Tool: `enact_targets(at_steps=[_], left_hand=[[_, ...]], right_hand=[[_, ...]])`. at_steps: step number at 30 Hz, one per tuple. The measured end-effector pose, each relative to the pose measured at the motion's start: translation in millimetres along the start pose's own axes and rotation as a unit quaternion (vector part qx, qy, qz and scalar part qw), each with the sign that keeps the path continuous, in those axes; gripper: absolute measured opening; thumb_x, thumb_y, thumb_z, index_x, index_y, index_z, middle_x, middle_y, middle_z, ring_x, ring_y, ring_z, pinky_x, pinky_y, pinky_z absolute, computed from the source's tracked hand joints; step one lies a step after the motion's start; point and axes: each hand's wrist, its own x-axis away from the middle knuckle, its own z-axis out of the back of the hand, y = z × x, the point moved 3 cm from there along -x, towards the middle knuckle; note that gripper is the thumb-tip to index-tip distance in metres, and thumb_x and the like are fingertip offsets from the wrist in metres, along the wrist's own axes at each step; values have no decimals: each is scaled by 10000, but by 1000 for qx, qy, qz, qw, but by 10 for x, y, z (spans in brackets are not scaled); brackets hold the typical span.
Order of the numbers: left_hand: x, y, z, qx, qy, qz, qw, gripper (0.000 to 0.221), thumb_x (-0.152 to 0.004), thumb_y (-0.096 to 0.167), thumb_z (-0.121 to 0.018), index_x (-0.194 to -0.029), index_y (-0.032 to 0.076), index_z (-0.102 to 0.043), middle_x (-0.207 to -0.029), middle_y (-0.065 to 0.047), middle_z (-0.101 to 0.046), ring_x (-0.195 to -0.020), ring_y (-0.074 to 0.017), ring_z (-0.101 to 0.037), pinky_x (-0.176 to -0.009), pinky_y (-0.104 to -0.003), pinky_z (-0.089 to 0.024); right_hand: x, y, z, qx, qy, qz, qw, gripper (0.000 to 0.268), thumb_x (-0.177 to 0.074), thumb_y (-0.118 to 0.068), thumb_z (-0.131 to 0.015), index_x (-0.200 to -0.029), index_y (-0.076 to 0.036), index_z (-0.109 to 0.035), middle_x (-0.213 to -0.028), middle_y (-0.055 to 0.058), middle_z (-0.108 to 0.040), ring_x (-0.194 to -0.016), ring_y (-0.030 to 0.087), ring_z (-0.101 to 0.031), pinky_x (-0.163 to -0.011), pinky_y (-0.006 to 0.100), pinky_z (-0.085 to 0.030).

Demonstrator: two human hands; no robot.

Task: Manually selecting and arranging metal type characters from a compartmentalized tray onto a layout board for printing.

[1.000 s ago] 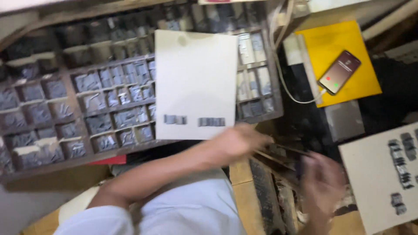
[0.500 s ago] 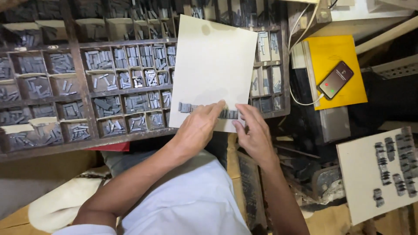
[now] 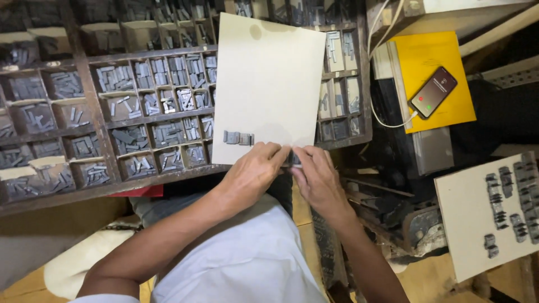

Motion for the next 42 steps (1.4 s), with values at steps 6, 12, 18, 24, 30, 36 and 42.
enact_targets(at_steps=[6,12,18,24,30,36,42], left_hand=[[38,-7,-219,-34,15,-27,999,141,-923,121,-694,-1056,92,-658,-984,-69,-597,-812,-234,-595,-706,-302,-527],[-26,133,92,13,-7,-52,999,151,-981,152,-608,-1098,75,-662,-1003,-143,-633,-902,-311,-636,-748,-365,-524],[-350,357,31,82,-82,-132,984,407,-929,175,-528,-1304,23,-569,-1102,-165,-599,-961,-399,-571,-897,-432,-477],[-1173,1344,-297,70,-60,-293,952,422,-738,67,-633,-1148,-24,-674,-1138,-186,-616,-963,-388,-576,-885,-425,-502],[-1882,2497,-848,35,-58,-387,919,193,-885,15,-621,-1026,97,-724,-961,-91,-652,-859,-246,-679,-737,-353,-571],[-2170,3375,-1319,91,-201,-461,860,100,-931,-40,-658,-944,56,-631,-873,-92,-565,-810,-239,-658,-798,-358,-549],[-2340,3774,-1835,170,-333,-433,820,216,-975,-65,-605,-1189,-86,-629,-1134,-281,-605,-1011,-402,-686,-796,-492,-609]], right_hand=[[134,95,-134,7,30,3,1000,277,-1014,-137,-619,-1243,10,-667,-1085,167,-603,-980,370,-632,-846,443,-541],[133,-1,-120,25,11,-46,999,322,-1008,-169,-621,-1313,-65,-627,-1173,107,-575,-1105,310,-586,-934,419,-502],[295,-27,466,56,81,-78,992,228,-1019,-58,-524,-1216,-25,-634,-1150,128,-605,-977,317,-562,-942,420,-438],[1213,425,1018,59,73,-207,974,558,-858,35,-640,-1403,10,-525,-1391,219,-519,-1243,387,-541,-1060,485,-499],[2194,953,1617,126,196,-281,931,264,-929,-147,-707,-1142,9,-687,-1127,122,-633,-1090,340,-633,-927,412,-544],[2955,1167,2004,185,178,-443,859,356,-849,-187,-816,-1162,-58,-703,-1044,75,-632,-998,314,-657,-877,416,-557],[3301,1335,2144,107,204,-563,794,356,-817,-203,-847,-1132,-100,-717,-995,116,-660,-856,338,-693,-738,470,-577]])
